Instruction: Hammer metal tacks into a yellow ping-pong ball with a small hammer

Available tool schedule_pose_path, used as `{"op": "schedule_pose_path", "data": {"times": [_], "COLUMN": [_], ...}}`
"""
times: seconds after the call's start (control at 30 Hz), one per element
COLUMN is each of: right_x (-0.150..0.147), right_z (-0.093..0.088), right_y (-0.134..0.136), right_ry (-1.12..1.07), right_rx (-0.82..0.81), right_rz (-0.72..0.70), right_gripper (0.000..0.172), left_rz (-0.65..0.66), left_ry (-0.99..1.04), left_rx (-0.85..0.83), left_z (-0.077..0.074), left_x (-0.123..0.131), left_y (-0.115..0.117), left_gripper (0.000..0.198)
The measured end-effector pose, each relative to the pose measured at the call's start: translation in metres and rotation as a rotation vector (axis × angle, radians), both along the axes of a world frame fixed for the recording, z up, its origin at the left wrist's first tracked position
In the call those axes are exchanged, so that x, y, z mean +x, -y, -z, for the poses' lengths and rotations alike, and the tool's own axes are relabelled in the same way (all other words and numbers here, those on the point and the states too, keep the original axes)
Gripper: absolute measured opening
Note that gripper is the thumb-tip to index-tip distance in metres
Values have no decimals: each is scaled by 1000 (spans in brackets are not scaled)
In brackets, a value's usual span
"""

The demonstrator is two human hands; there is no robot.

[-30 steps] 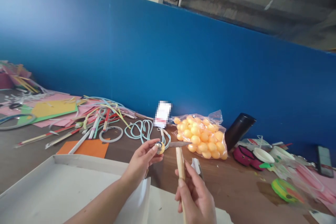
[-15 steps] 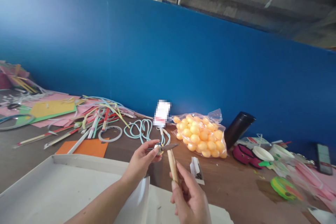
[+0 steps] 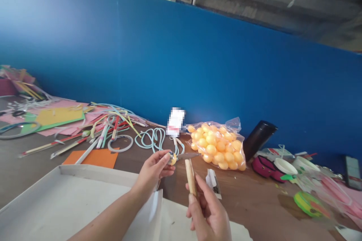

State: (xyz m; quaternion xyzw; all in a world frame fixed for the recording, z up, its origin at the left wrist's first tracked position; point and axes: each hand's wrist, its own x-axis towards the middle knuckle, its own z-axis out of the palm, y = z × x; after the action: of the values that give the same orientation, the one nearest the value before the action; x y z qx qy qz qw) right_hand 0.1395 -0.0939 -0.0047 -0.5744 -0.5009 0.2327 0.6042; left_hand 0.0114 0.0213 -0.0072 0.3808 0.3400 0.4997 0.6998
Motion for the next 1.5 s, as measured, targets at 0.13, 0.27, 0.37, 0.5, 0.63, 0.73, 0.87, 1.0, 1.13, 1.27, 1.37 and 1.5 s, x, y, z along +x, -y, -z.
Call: {"op": "schedule_pose_path", "data": {"times": [0.13, 0.27, 0.37, 0.5, 0.63, 0.73, 0.87, 1.0, 1.13, 1.27, 1.37, 1.5], "right_x": [-3, -4, -3, -4, -4, -3, -1, -1, 0, 1, 1, 1], "right_z": [2, 2, 1, 0, 1, 1, 1, 0, -1, -3, -4, -4], "right_y": [0, -1, -1, -1, -1, -1, -1, -2, -1, -1, -2, -2], "right_ry": [20, 6, -15, -6, -10, -11, -18, -44, -45, -84, -101, -146], "right_rx": [-4, 1, 1, -15, -15, -14, -29, -47, -81, -113, -126, -132], "right_rz": [-19, 0, 18, -5, -20, -9, -11, -6, -11, 3, -7, 15], "right_gripper": [44, 43, 46, 45, 44, 44, 45, 46, 47, 47, 47, 52], "left_rz": [5, -6, -11, -7, -25, -15, -23, -25, -25, -21, -26, -22], "left_ry": [-5, -23, -38, -50, -59, -69, -107, -146, -159, -156, -172, -227], "left_rx": [6, 10, 15, 37, 34, 53, 78, 105, 144, 200, 232, 279], "left_z": [1, 1, -1, -1, 0, -1, -1, -1, 0, 0, -1, -2], "left_x": [1, 1, 1, 2, 2, 2, 1, 1, 2, 3, 3, 3], "left_y": [0, 1, 2, 2, 2, 3, 4, 4, 4, 5, 8, 10], "left_gripper": [41, 40, 41, 42, 42, 42, 43, 42, 42, 41, 41, 37]}}
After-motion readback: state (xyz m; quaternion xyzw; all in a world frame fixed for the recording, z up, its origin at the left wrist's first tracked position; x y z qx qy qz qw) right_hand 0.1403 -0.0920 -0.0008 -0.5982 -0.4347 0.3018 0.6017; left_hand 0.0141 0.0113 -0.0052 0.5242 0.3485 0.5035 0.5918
